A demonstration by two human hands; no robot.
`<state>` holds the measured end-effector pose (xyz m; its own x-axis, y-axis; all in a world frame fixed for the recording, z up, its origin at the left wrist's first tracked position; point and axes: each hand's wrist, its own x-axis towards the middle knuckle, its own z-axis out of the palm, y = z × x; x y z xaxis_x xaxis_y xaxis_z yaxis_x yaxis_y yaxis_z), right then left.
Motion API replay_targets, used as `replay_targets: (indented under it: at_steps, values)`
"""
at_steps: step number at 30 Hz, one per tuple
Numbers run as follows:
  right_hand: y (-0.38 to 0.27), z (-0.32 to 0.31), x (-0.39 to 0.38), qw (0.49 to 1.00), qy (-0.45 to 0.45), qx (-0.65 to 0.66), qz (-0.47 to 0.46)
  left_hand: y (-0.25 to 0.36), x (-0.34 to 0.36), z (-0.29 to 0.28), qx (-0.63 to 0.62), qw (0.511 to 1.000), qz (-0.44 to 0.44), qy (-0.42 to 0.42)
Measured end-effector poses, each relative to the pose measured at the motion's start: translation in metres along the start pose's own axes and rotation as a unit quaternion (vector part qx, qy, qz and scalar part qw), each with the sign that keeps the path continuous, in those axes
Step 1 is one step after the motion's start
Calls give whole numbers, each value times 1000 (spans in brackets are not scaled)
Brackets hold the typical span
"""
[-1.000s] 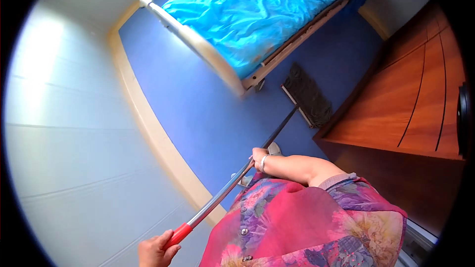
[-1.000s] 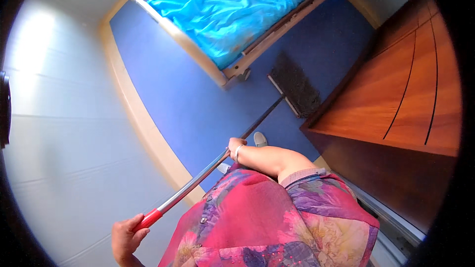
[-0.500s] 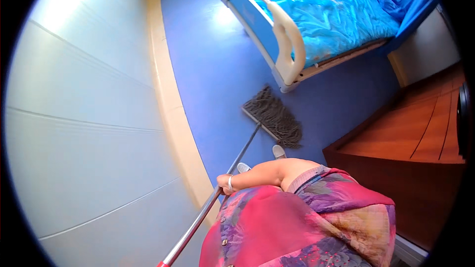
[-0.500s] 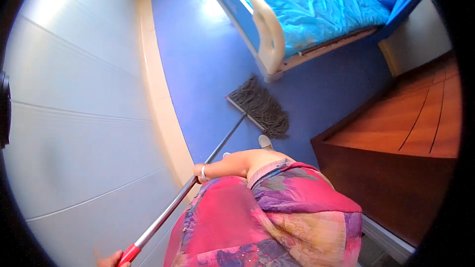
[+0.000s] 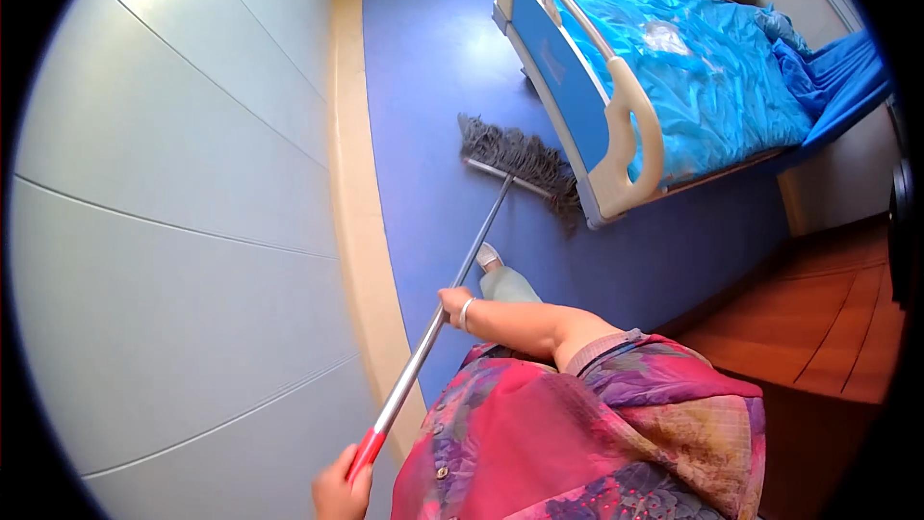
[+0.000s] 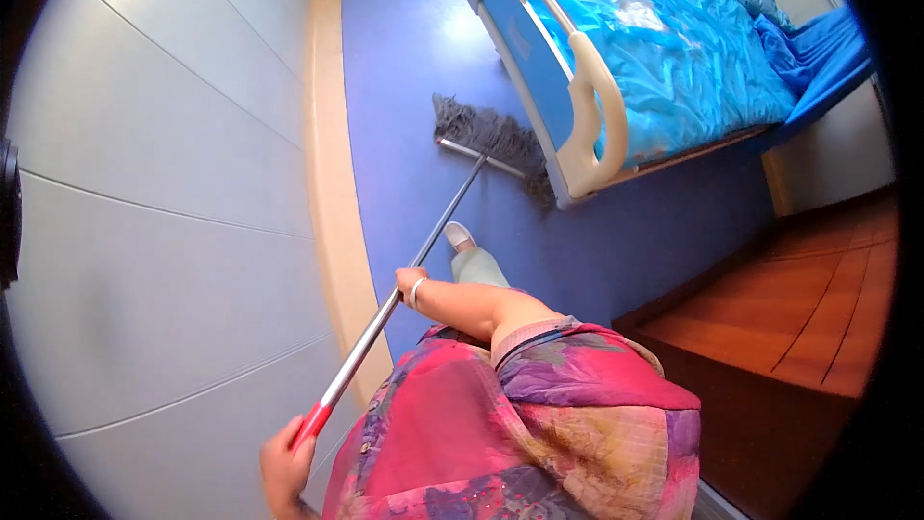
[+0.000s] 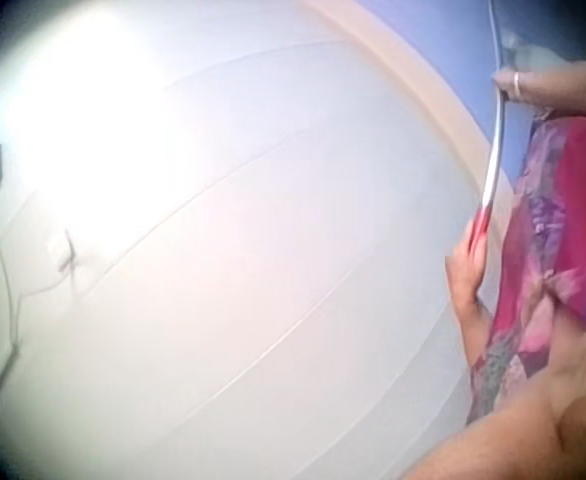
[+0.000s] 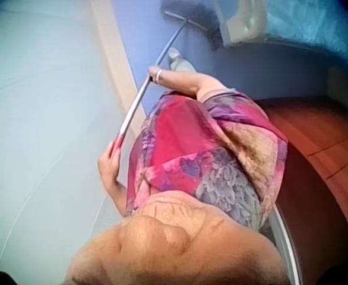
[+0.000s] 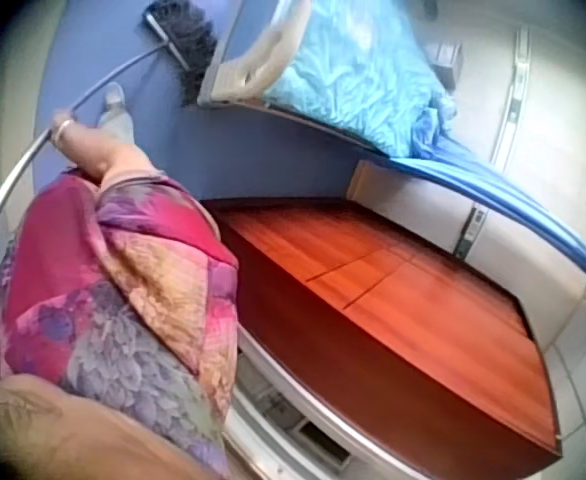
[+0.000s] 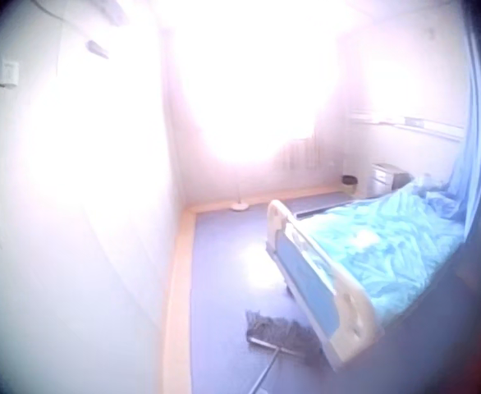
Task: The person mops the floor in a room using a dust mop, moving it around the base of a bed, near a desk, and into the corner by a door.
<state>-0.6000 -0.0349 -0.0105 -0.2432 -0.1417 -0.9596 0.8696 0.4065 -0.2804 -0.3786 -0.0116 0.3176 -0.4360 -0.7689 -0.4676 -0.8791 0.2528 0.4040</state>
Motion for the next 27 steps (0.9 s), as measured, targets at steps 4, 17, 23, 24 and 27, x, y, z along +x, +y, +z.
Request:
replay_targets:
  at_steps: [4,17,23,24,27]
  values:
    - [-126,42,-5,996,-6,84,-35,56,142,-29,-39,998,19,-51]
    - [-517,139,17,995,-18,102,-9,254,450,-196,18,981,94,-169]
    - [-534,176,151,987,81,139,27,240,501,-216,44,979,7,-198]
    - [-530,194,154,989,71,117,53,229,501,-221,62,982,13,-176]
    - [-493,260,148,990,87,54,100,230,488,-257,101,988,-53,-108]
